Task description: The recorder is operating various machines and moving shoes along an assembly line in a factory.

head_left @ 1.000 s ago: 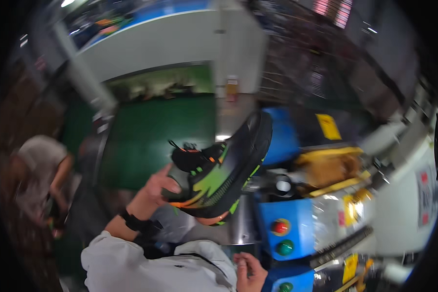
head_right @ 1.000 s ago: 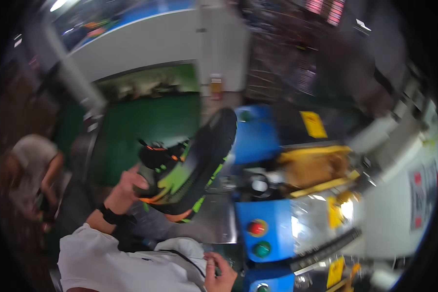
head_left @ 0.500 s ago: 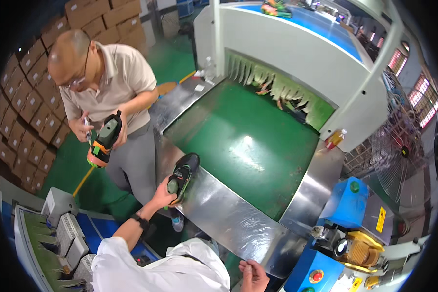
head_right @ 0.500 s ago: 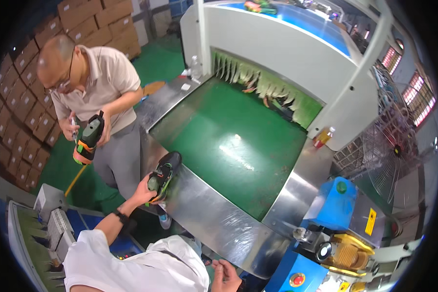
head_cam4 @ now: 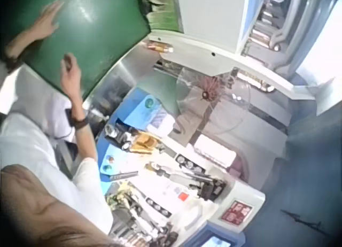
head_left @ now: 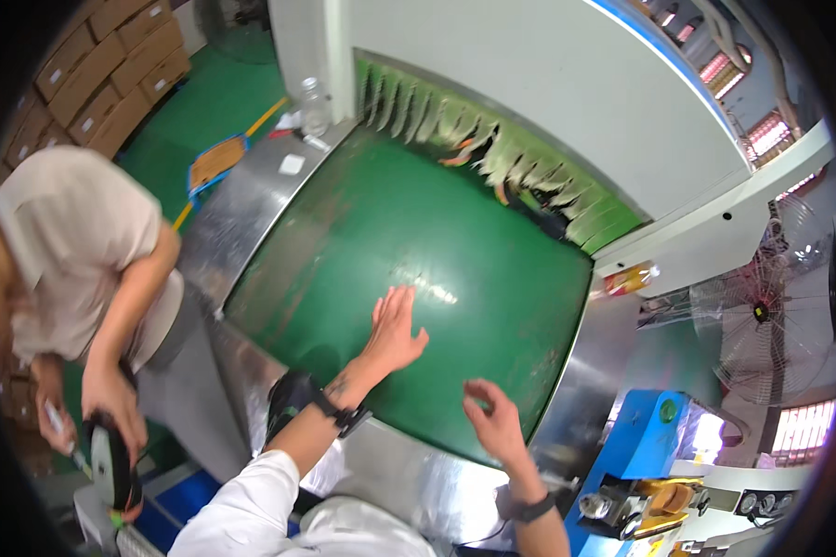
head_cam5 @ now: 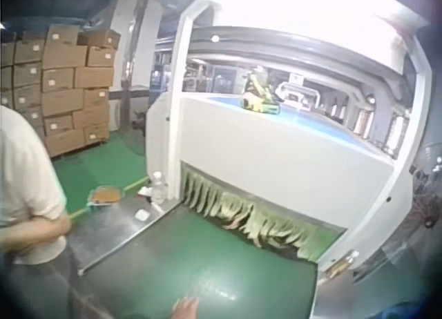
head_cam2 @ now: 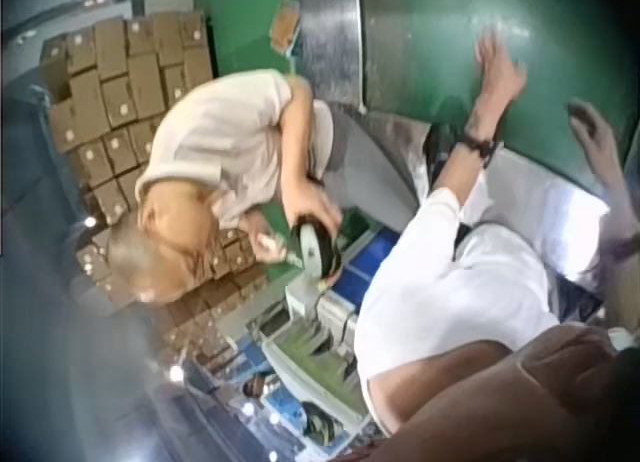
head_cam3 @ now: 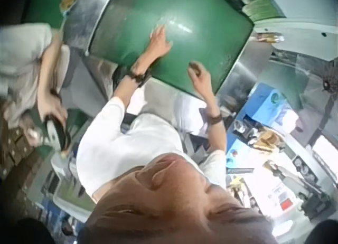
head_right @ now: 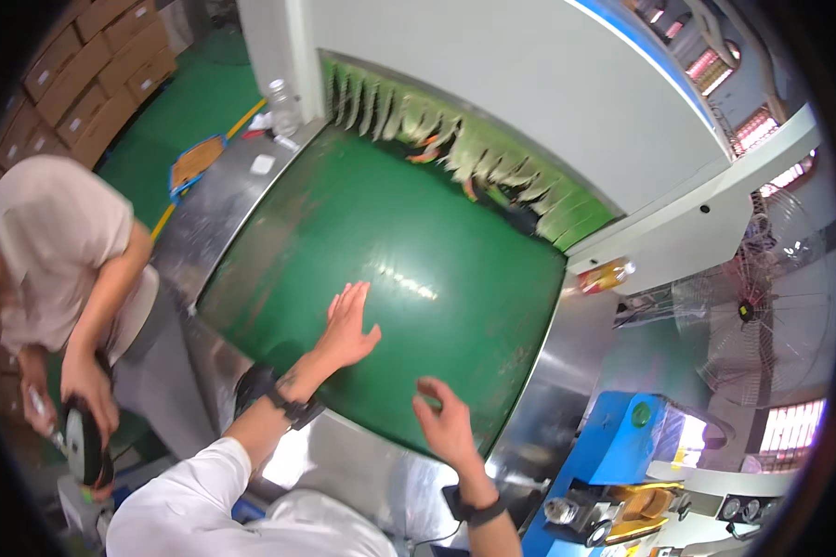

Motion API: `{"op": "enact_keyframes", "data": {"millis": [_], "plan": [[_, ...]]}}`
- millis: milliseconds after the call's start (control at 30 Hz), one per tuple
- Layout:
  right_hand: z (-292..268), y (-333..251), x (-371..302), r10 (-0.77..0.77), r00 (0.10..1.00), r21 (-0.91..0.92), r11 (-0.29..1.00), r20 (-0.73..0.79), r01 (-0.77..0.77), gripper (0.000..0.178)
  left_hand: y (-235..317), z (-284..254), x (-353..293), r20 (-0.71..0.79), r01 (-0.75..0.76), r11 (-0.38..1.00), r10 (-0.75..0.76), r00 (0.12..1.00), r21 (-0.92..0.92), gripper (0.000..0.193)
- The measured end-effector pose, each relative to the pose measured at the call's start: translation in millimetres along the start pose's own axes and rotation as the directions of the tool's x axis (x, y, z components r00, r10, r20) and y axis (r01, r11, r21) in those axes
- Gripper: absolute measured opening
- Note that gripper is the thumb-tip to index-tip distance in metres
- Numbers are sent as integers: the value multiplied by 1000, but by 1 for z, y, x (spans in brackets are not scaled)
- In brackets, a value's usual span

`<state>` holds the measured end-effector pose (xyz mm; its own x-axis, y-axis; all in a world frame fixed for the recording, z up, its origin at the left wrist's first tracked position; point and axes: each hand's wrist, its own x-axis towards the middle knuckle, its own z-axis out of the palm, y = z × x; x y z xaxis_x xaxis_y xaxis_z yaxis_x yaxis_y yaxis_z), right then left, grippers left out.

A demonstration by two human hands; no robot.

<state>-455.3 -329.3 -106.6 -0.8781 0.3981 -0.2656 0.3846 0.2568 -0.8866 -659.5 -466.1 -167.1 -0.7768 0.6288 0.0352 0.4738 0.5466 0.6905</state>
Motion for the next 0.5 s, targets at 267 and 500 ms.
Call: {"op": "enact_keyframes", "data": {"millis": [267, 500], "plan": [[-177, 21, 324, -77, 980, -747, 658, -184, -89, 73, -101, 103, 136, 58, -155, 954, 145, 988, 255, 53], [-202, 116, 486, -243, 961, -761, 597, 129, 253, 40, -121, 119, 137, 13, -188, 971, 188, 982, 151, 52]]}}
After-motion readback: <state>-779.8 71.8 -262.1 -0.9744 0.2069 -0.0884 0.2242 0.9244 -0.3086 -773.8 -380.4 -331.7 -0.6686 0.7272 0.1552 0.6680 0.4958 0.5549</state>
